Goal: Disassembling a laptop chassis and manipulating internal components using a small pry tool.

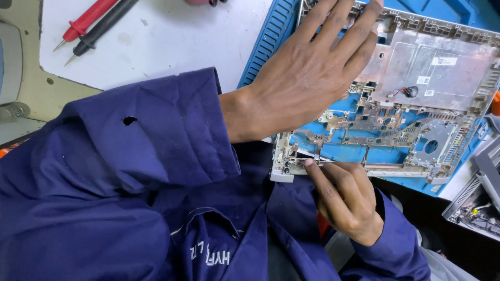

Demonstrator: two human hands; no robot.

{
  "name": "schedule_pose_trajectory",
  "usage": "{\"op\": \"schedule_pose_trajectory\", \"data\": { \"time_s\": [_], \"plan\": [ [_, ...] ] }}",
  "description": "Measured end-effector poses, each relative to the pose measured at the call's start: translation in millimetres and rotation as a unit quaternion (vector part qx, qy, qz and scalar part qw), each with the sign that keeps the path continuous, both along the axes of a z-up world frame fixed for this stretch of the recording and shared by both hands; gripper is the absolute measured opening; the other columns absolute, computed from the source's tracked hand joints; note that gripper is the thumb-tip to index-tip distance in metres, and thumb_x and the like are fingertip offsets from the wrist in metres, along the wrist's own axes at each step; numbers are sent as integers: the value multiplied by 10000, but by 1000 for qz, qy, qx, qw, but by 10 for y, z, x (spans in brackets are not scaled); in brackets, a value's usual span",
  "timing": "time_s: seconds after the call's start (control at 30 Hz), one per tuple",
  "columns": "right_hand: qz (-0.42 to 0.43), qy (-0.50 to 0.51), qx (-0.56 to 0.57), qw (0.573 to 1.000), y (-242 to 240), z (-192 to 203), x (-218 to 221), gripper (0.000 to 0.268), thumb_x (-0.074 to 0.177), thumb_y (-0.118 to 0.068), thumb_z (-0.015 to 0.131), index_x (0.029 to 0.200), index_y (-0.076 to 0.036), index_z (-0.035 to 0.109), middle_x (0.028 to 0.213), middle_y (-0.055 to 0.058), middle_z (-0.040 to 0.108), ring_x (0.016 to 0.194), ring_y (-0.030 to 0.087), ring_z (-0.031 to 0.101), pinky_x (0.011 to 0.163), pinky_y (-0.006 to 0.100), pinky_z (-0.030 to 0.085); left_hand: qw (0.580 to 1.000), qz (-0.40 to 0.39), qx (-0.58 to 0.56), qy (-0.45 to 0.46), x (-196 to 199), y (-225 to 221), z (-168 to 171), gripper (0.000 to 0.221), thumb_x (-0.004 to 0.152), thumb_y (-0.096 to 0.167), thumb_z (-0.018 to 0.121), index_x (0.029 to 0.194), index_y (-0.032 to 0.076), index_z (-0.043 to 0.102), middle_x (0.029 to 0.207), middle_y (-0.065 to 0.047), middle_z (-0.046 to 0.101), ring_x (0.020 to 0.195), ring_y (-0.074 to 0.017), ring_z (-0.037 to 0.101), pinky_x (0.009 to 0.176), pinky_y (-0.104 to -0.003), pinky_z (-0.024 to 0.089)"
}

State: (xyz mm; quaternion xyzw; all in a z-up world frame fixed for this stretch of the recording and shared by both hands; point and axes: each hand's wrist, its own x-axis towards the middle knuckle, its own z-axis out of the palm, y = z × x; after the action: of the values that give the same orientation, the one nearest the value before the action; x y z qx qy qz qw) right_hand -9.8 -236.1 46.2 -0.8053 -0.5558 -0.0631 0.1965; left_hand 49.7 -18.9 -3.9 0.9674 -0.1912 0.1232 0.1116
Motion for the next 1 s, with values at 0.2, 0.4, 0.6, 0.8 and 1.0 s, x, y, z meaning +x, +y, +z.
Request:
{"op": "schedule_pose_trajectory", "data": {
  "time_s": [0.2, 0.4, 0.6, 0.8, 1.0],
  "plan": [
    [2, 18, 11, 1000, 23, 22, -5, 106, 986, -8, 628, 975, 64, 706, 928, 195, 628, 797, 344, 625, 666, 421, 513, 1000, 1, 1, -8, 5, -25, -26, 520, 1318, 252, 667, 1749, -6, 535, 1752, -232, 269, 1593, -482, 227, 1360, -627, 211],
    [16, 34, 14, 999, 22, 24, 8, 150, 989, 69, 650, 1132, 73, 698, 928, 178, 633, 805, 318, 644, 673, 401, 546, 1000, 3, 3, -17, -19, -16, -12, 498, 1335, 203, 705, 1749, -26, 550, 1755, -244, 300, 1596, -484, 252, 1363, -629, 205],
    [28, 38, 8, 999, 39, 3, 43, 158, 992, 71, 603, 1108, 82, 710, 946, 208, 641, 784, 352, 632, 671, 416, 557, 998, -38, -52, 7, -26, -36, -5, 996, 1131, 716, 755, 1721, -53, 523, 1742, -295, 285, 1594, -537, 234, 1363, -665, 170],
    [22, 51, 7, 998, 62, 24, 68, 161, 998, 17, 582, 1060, 81, 716, 926, 206, 658, 771, 349, 609, 661, 403, 501, 997, -38, -61, 22, -27, -29, 20, 920, 1168, 636, 764, 1724, -44, 490, 1740, -281, 277, 1596, -524, 252, 1357, -655, 182],
    [33, 51, 4, 998, 84, 13, 64, 155, 1003, 35, 609, 1103, 89, 714, 931, 198, 642, 778, 350, 619, 667, 406, 511, 1000, -14, -14, -12, -12, -32, 25, 472, 1307, 232, 726, 1677, 17, 528, 1690, -246, 344, 1537, -486, 331, 1305, -618, 308]
  ]
}}
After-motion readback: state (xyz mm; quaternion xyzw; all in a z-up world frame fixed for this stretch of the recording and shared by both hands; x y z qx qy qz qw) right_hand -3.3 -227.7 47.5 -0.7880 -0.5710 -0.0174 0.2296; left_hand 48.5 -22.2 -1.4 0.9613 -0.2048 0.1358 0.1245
